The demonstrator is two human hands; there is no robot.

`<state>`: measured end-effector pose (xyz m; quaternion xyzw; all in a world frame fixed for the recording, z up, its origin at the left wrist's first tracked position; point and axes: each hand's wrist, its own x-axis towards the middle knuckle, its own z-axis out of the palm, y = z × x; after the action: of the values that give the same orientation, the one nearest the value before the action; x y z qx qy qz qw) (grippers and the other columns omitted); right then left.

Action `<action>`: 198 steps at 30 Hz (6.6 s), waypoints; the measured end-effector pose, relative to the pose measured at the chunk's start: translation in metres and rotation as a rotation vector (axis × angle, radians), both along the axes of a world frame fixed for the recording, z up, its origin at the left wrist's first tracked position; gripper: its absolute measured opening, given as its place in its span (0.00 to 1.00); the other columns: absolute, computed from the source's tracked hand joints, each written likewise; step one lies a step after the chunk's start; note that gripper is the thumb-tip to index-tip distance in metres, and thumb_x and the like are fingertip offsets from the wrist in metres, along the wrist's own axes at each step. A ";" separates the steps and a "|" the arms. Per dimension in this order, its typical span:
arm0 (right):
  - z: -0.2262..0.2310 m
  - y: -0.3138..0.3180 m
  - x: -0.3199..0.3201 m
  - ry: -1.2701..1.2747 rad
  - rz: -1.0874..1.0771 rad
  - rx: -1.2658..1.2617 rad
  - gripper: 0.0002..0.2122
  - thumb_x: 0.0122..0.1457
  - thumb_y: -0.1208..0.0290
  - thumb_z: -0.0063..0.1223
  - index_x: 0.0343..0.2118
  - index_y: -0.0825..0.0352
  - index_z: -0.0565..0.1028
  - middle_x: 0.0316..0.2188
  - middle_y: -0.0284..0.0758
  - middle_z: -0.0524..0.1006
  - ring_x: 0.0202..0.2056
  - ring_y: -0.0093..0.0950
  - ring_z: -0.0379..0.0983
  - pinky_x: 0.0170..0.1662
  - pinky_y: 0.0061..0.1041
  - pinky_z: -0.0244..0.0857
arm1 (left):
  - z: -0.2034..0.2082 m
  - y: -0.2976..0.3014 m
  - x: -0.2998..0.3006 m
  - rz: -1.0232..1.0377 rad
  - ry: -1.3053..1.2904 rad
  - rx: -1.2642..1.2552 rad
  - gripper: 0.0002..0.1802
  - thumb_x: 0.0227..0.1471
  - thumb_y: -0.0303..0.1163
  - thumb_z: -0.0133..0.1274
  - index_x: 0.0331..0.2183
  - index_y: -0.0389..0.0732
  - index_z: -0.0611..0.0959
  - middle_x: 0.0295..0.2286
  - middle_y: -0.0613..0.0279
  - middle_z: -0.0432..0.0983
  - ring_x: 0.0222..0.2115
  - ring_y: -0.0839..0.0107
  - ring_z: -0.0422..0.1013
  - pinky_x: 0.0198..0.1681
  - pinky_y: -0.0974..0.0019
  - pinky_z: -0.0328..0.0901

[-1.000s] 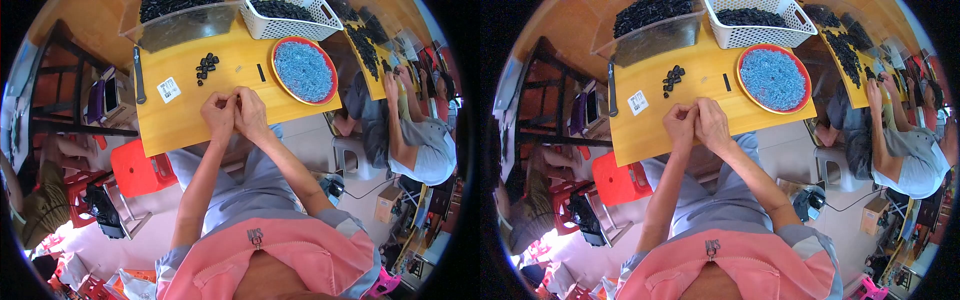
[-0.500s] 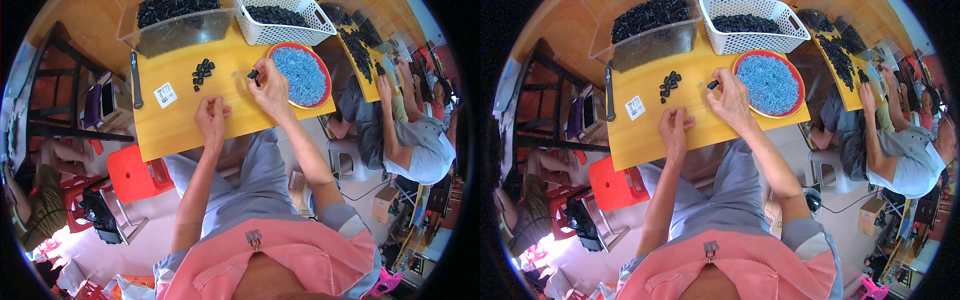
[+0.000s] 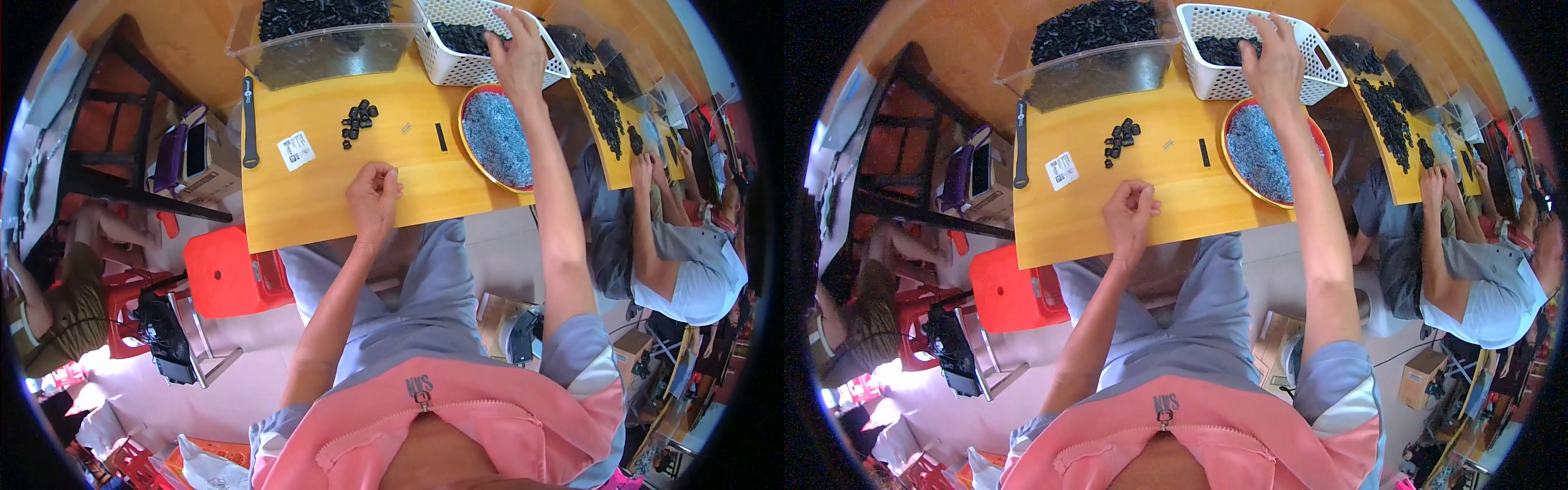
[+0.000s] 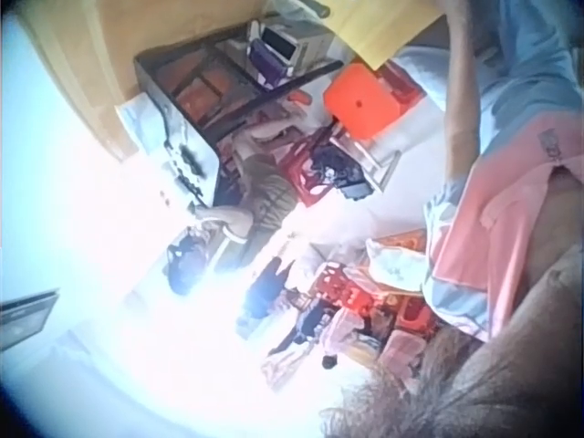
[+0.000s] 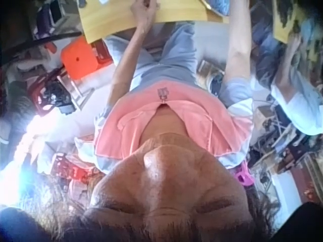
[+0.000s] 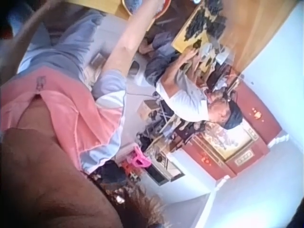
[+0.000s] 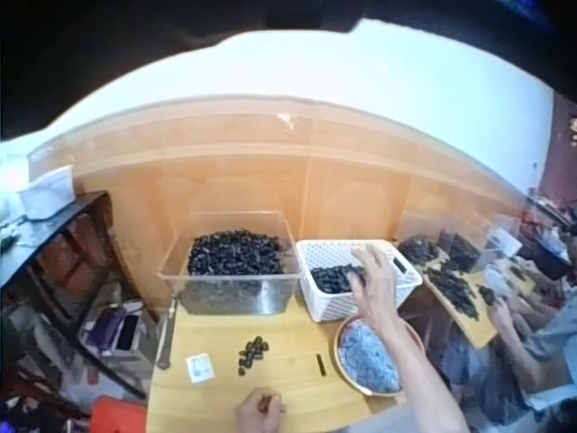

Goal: The person assembles small blue pins into black plastic parts by hand, taking the pins from a plastic bin and inserting them into the housings.

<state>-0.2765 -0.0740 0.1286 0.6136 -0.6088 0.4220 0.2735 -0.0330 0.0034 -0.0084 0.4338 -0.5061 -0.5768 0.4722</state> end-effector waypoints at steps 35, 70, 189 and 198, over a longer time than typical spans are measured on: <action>-0.135 0.056 0.110 -0.505 0.101 0.405 0.07 0.43 0.77 0.55 0.24 0.64 0.68 0.22 0.34 0.68 0.29 0.34 0.65 0.33 0.32 0.53 | 0.019 -0.095 0.024 0.051 -0.880 -0.472 0.10 0.35 0.30 0.59 0.24 0.37 0.78 0.22 0.57 0.68 0.23 0.62 0.68 0.27 0.62 0.63; -0.100 0.095 0.156 -0.713 0.456 0.359 0.05 0.43 0.83 0.56 0.25 0.72 0.75 0.20 0.32 0.71 0.26 0.19 0.67 0.29 0.16 0.61 | -0.005 -0.028 0.036 -0.152 0.147 -0.052 0.07 0.41 0.17 0.55 0.29 0.32 0.78 0.25 0.64 0.75 0.25 0.80 0.70 0.31 0.80 0.66; -0.121 0.081 0.174 -0.468 0.249 0.304 0.12 0.38 0.85 0.53 0.29 0.71 0.71 0.24 0.42 0.69 0.28 0.38 0.68 0.30 0.31 0.64 | 0.002 -0.022 0.007 0.213 0.047 -0.023 0.01 0.42 0.18 0.53 0.23 0.30 0.77 0.20 0.62 0.74 0.23 0.80 0.70 0.28 0.76 0.66; -0.059 0.043 0.110 -0.242 0.200 0.185 0.11 0.43 0.79 0.54 0.33 0.70 0.71 0.27 0.41 0.71 0.29 0.37 0.69 0.33 0.31 0.64 | 0.011 -0.016 0.022 0.130 0.177 0.174 0.10 0.52 0.30 0.47 0.32 0.32 0.75 0.26 0.60 0.72 0.21 0.74 0.71 0.25 0.76 0.67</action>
<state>-0.1668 -0.0307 0.0692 0.6381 -0.6096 0.4601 0.0973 -0.0112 -0.0129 0.0024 0.4524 -0.3813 -0.6228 0.5119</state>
